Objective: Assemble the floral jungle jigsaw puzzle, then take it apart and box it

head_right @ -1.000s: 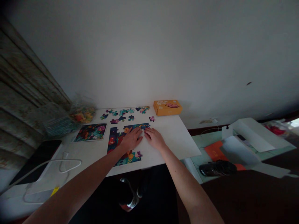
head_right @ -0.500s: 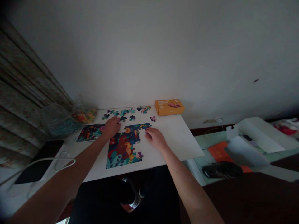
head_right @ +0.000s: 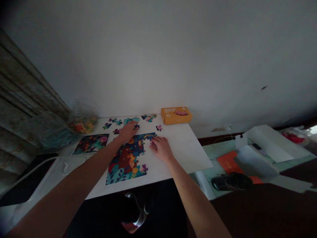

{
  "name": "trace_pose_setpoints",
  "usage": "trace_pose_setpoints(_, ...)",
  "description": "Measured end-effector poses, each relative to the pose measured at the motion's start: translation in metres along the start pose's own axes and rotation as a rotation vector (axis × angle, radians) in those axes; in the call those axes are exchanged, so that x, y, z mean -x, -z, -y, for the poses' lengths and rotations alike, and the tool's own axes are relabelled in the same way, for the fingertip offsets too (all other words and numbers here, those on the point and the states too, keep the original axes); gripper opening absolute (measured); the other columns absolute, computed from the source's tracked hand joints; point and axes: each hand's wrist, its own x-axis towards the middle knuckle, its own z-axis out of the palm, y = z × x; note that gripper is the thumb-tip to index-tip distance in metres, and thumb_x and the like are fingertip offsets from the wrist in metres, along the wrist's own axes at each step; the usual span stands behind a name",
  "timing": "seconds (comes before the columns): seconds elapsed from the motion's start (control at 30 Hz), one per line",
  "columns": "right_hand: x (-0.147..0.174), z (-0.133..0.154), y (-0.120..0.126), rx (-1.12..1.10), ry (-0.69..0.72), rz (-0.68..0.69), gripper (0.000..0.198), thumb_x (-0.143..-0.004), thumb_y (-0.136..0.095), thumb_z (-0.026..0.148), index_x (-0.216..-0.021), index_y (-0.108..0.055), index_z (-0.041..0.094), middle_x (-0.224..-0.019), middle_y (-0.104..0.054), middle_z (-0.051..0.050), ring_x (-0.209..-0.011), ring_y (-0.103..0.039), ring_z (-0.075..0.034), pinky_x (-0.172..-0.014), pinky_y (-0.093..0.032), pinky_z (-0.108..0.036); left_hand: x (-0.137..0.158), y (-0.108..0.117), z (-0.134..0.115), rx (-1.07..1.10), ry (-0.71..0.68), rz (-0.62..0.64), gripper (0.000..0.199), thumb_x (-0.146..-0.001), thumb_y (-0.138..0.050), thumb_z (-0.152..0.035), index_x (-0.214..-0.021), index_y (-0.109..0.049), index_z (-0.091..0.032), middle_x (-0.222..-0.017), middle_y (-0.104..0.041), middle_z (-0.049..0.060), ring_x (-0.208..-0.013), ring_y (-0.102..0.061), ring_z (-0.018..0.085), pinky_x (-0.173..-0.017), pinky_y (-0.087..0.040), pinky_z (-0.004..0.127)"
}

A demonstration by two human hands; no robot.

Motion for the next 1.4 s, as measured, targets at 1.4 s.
trace_pose_setpoints(1.4,0.002,-0.030,-0.002,-0.633,-0.383,-0.041,0.043,-0.089,-0.065,0.059,-0.106,-0.077,0.022,-0.080,-0.079,-0.004,-0.072,-0.072,-0.021,-0.070,-0.056,-0.031,0.090,-0.019,-0.090,0.208,-0.390,0.016,0.036,-0.093,-0.059,-0.017,-0.127,-0.052,-0.025,-0.131,-0.062,0.010,-0.128,-0.059,0.026,-0.109,-0.050,0.043)
